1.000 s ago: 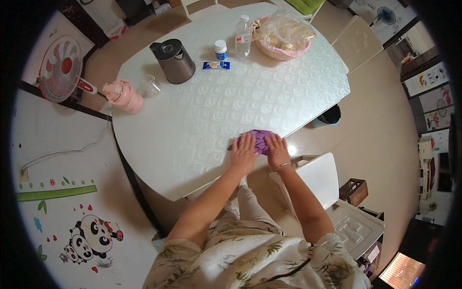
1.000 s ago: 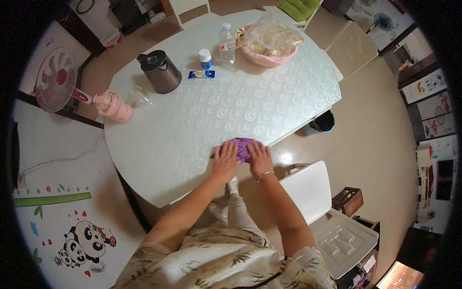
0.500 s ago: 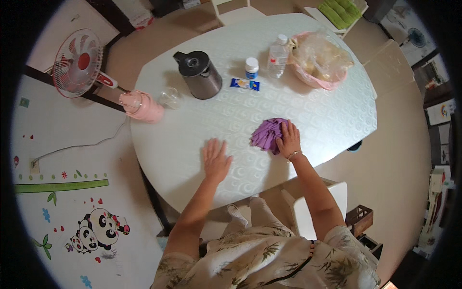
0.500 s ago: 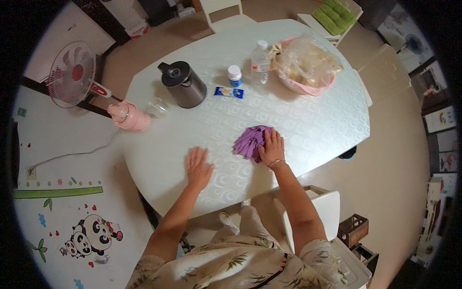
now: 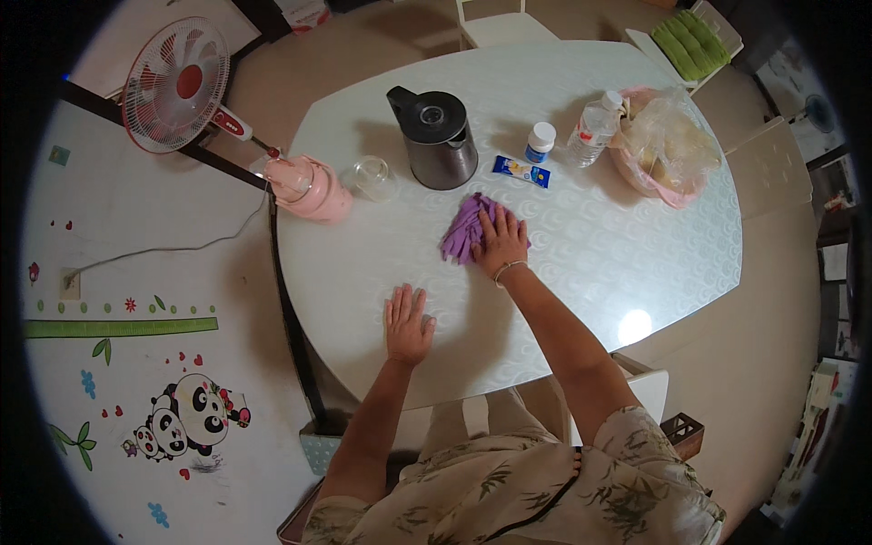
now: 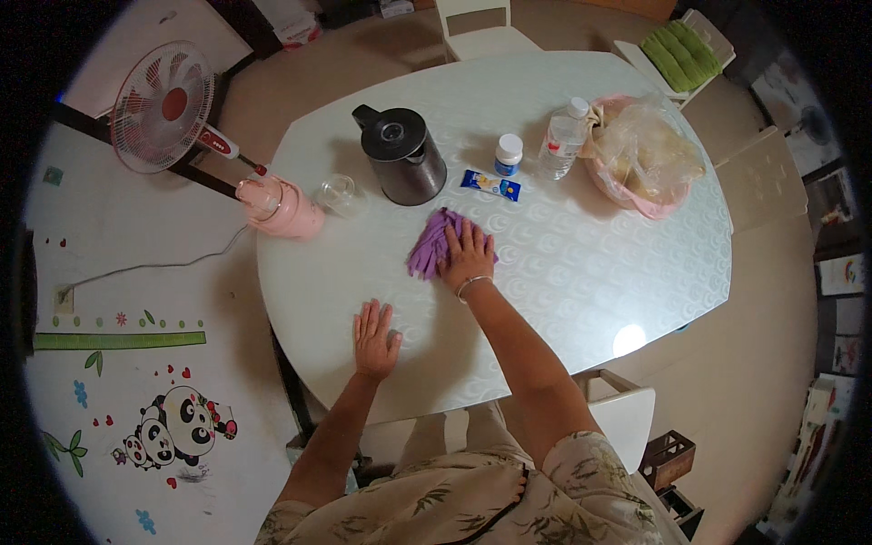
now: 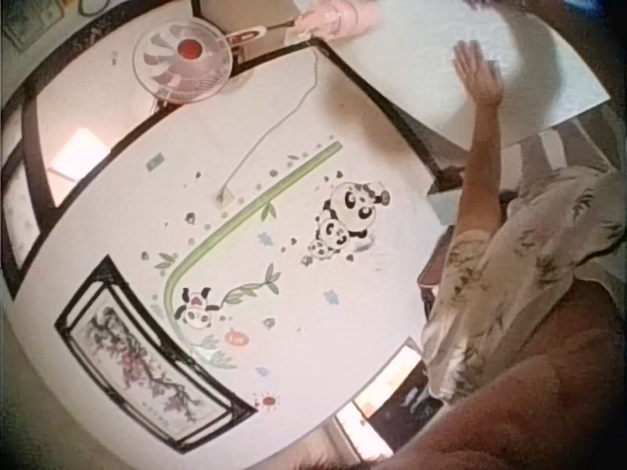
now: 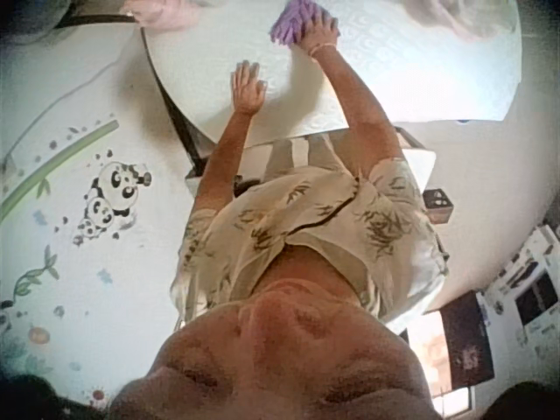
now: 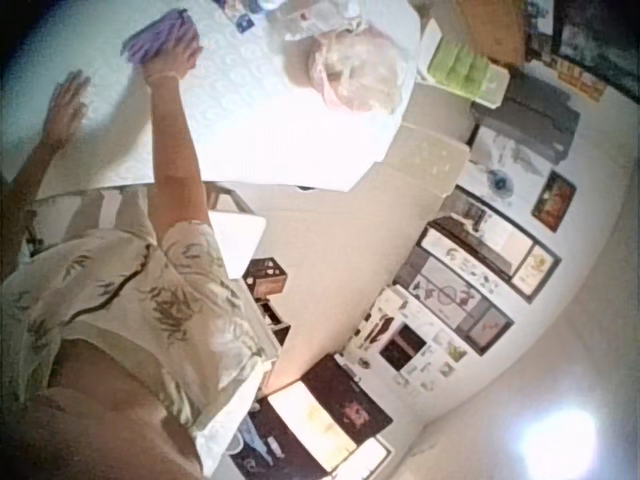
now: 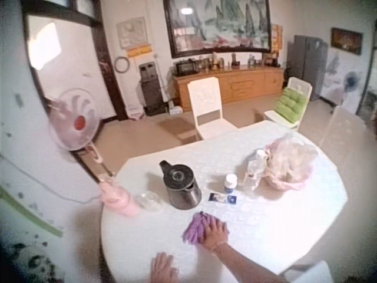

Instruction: The person wipes a white dining table with a purple cloth, moving items like a kettle and a plastic bag aside to clean underneath. They then walk to the kitchen, open the refrigerator to place the bag inside, and proceed to wipe a wooden kitchen counter.

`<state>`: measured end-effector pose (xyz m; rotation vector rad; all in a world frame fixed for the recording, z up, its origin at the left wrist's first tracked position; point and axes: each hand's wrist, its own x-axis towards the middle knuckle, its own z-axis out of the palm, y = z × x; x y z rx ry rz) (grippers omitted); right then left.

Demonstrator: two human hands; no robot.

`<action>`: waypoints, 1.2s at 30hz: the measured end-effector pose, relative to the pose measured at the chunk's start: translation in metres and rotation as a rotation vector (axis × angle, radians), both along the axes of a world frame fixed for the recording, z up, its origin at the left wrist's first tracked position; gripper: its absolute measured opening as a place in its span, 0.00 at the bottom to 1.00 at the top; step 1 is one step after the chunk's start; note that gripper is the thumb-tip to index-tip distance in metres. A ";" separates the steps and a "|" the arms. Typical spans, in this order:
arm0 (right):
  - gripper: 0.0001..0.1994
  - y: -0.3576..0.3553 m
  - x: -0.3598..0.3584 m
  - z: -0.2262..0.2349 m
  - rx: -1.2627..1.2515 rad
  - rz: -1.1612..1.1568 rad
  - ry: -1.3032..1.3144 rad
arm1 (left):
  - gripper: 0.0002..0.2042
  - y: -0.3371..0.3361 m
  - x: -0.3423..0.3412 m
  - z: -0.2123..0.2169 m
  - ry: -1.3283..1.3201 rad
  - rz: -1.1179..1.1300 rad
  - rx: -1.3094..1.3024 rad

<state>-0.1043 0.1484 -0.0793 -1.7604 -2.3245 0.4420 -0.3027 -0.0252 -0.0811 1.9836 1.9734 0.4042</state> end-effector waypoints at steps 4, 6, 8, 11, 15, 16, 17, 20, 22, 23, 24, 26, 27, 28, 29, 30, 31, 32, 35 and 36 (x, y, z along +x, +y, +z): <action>0.32 -0.043 -0.006 -0.002 0.041 0.260 0.071 | 0.30 0.001 -0.004 0.003 -0.063 -0.005 0.035; 0.31 -0.051 0.001 0.001 0.069 0.289 0.076 | 0.30 0.000 -0.010 0.000 -0.102 -0.027 0.071; 0.30 -0.051 0.014 -0.011 0.143 0.201 -0.005 | 0.30 -0.002 -0.013 -0.003 -0.156 -0.075 0.115; 0.31 -0.028 0.010 -0.034 0.199 -0.230 0.115 | 0.29 -0.003 -0.021 -0.010 -0.388 -0.081 0.116; 0.34 -0.017 -0.057 -0.041 0.095 -0.072 -0.036 | 0.28 -0.004 -0.054 -0.003 -0.708 -0.111 0.115; 0.35 -0.013 -0.085 -0.030 0.073 -0.055 0.024 | 0.27 -0.008 -0.068 0.001 -0.696 -0.091 0.105; 0.35 -0.013 -0.116 -0.015 0.043 -0.039 0.088 | 0.27 -0.016 -0.083 0.007 -0.679 -0.069 0.089; 0.36 -0.021 -0.182 0.001 0.007 0.059 0.033 | 0.26 -0.028 -0.125 0.011 -0.594 0.032 0.104; 0.34 -0.044 -0.224 -0.001 -0.061 0.169 0.071 | 0.24 -0.030 -0.150 0.007 -0.534 0.122 0.220; 0.33 -0.057 -0.238 -0.003 -0.086 0.237 0.093 | 0.23 -0.028 -0.160 0.013 -0.469 0.163 0.283; 0.31 -0.066 -0.246 -0.005 -0.137 0.276 0.172 | 0.23 -0.021 -0.166 0.019 -0.456 0.190 0.293; 0.28 -0.071 -0.252 0.002 -0.293 0.303 0.467 | 0.24 -0.002 -0.174 0.033 -0.469 0.213 0.277; 0.27 -0.076 -0.243 0.000 -0.223 0.235 0.594 | 0.24 0.005 -0.172 0.031 -0.367 0.159 0.245; 0.26 -0.081 -0.230 -0.003 -0.146 0.174 0.716 | 0.25 0.014 -0.168 0.024 -0.267 0.108 0.220; 0.25 -0.088 -0.213 -0.007 -0.071 0.107 0.835 | 0.26 0.020 -0.163 0.020 -0.169 0.057 0.191; 0.24 -0.097 -0.196 -0.002 -0.047 0.038 0.777 | 0.26 0.024 -0.153 0.020 -0.059 0.057 0.074; 0.22 -0.109 -0.177 0.007 -0.023 -0.034 0.718 | 0.27 0.027 -0.148 0.020 0.050 0.054 -0.046; 0.22 -0.121 -0.159 0.019 -0.050 -0.063 0.709 | 0.28 0.032 -0.152 0.011 0.101 0.040 0.023; 0.21 -0.162 -0.108 0.020 0.004 -0.138 0.645 | 0.26 0.059 -0.187 -0.023 0.202 0.105 0.099; 0.21 -0.179 -0.096 0.018 -0.075 -0.189 0.684 | 0.25 0.065 -0.206 -0.022 0.236 0.151 0.087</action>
